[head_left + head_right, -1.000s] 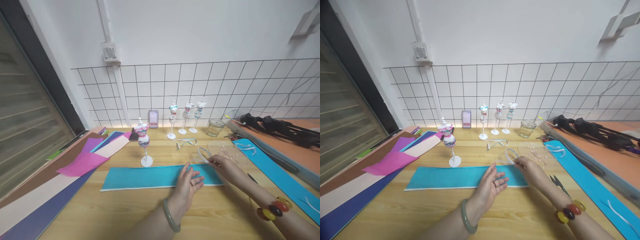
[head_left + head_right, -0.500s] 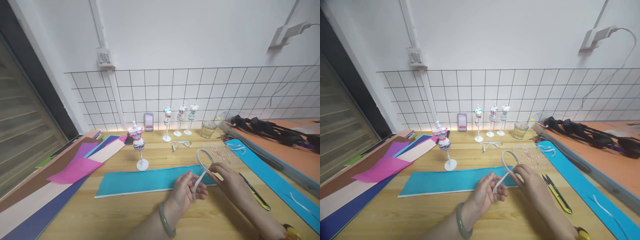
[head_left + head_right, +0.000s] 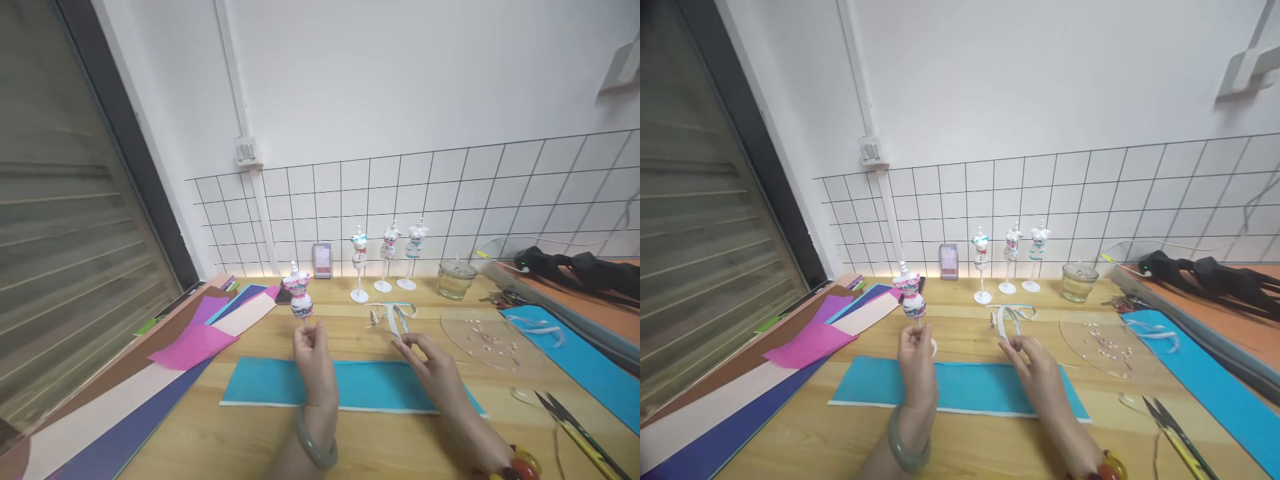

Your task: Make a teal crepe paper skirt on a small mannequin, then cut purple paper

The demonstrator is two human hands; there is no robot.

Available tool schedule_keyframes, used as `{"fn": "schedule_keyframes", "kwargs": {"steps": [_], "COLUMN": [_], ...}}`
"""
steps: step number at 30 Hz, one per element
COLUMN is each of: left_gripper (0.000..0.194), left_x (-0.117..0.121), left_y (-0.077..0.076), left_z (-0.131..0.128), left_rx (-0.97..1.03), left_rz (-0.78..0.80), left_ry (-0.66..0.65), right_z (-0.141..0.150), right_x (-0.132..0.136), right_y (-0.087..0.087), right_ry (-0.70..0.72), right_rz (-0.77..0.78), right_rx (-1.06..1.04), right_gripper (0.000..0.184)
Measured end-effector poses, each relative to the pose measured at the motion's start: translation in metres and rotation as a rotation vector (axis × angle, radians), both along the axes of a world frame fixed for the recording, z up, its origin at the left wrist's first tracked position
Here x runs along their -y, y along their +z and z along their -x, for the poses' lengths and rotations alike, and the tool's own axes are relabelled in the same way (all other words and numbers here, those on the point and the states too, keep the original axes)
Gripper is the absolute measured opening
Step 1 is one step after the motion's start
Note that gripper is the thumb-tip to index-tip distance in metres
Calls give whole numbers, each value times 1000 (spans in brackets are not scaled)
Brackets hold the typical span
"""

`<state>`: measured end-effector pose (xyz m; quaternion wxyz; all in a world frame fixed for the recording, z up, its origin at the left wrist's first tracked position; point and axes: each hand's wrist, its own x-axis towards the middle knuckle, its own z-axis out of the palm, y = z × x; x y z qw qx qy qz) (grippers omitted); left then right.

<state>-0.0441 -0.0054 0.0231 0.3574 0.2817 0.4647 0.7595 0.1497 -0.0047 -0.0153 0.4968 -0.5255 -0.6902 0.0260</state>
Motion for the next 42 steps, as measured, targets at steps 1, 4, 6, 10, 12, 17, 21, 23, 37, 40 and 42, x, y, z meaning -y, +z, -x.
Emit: {"fn": "schedule_keyframes", "kwargs": {"steps": [1, 4, 6, 10, 12, 17, 21, 23, 37, 40, 42], "left_gripper": [28, 41, 49, 35, 29, 25, 22, 20, 28, 26, 24], "left_x": [-3, -11, -18, -31, -33, -19, 2, 12, 16, 20, 22], "left_y": [0, -5, -11, -20, -22, -12, 8, 18, -2, 1, 3], "left_z": [10, 34, 44, 48, 47, 47, 43, 40, 18, 17, 17], "left_rx": [-58, -202, -267, -281, -296, -395, -400, -358, -105, -120, -129], "left_rz": [8, 53, 64, 24, 11, -23, -56, -78, 102, 132, 149], "left_ry": [60, 132, 45, -192, -242, -246, -284, -288, -741, -756, -745], "right_z": [-1, -3, 1, 14, 19, 24, 24, 25, 29, 28, 29], "right_x": [1, 8, 13, 20, 23, 30, 36, 38, 48, 46, 46], "right_y": [-3, -4, 0, 8, 9, 14, 18, 19, 26, 25, 26], "right_ry": [5, 13, 46, 140, 186, 210, 142, 114, 141, 126, 123], "right_rz": [22, 54, 48, 20, 24, 7, -38, -48, 14, 56, 85], "right_rx": [-1, -7, 16, 75, 89, 90, 28, -3, 28, 34, 30], "right_gripper": [26, 26, 25, 21, 20, 17, 15, 14, 11, 13, 17]}}
